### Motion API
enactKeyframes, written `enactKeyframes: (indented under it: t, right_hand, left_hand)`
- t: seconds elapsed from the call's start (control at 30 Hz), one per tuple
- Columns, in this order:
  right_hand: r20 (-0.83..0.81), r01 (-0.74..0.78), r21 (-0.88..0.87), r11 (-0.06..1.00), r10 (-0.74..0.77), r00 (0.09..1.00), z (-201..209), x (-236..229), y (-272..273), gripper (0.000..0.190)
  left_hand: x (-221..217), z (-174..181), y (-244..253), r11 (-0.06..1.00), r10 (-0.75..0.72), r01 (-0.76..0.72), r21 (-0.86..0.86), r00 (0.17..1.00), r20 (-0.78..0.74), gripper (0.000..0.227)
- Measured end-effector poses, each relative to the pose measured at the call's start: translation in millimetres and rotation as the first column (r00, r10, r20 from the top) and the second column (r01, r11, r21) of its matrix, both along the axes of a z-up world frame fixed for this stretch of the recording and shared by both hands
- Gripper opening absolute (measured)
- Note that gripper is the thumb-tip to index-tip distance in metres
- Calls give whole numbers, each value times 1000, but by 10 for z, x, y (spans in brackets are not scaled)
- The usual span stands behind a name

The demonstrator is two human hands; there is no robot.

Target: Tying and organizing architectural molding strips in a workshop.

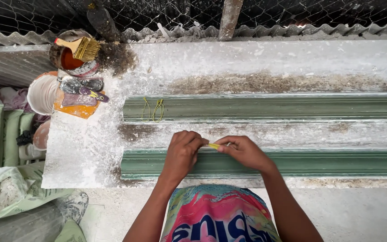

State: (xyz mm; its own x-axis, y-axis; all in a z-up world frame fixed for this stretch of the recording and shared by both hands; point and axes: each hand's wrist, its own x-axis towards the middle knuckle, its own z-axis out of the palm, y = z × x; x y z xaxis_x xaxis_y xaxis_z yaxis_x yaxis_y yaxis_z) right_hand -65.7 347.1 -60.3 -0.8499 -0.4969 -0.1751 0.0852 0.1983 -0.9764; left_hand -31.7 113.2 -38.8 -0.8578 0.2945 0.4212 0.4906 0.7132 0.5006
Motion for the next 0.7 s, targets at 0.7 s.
enactKeyframes:
  t: [0.7]
  right_hand:
    - [14, 342, -300, 891, -354, 935, 22, 261, -524, 34]
  left_hand:
    - [230, -67, 411, 721, 29, -340, 604, 885, 464, 6]
